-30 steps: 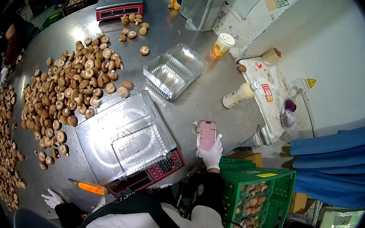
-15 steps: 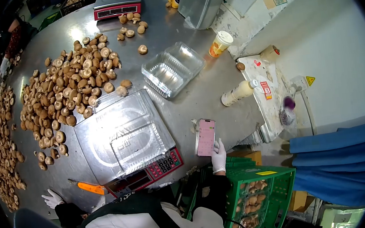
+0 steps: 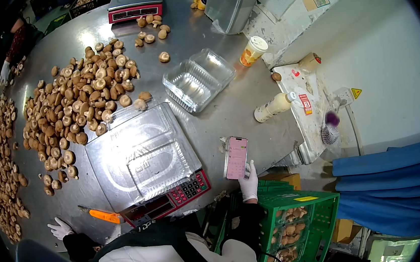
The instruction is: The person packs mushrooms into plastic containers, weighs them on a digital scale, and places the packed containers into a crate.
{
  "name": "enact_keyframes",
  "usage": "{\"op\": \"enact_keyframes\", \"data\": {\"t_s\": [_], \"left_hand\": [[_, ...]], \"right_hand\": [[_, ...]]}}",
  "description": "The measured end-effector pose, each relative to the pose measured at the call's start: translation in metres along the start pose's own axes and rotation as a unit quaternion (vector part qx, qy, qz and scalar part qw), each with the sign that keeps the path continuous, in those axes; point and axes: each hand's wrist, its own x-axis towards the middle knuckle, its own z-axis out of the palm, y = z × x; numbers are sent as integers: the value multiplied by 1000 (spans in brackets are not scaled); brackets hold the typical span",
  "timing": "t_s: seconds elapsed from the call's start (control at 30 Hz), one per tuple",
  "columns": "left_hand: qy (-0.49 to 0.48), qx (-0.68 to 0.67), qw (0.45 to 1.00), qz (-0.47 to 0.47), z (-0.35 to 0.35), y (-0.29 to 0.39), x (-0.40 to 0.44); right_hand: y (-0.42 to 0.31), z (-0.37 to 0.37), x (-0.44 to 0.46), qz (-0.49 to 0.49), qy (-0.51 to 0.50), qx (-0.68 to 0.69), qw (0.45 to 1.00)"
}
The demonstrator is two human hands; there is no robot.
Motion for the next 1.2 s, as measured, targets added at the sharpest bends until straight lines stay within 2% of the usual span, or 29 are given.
{"op": "enact_keyframes", "data": {"t_s": [0.03,0.53,1.2], "left_hand": [[1,1,1000,0,1,0,0],[-6,7,1000,-5,5,-3,2],[-26,0,1000,-10,1,-2,1]], "right_hand": [[1,0,0,-13,2,-35,999],[-2,-2,-2,-12,-10,19,1000],[-4,1,-1,-9,9,-8,1000]]}}
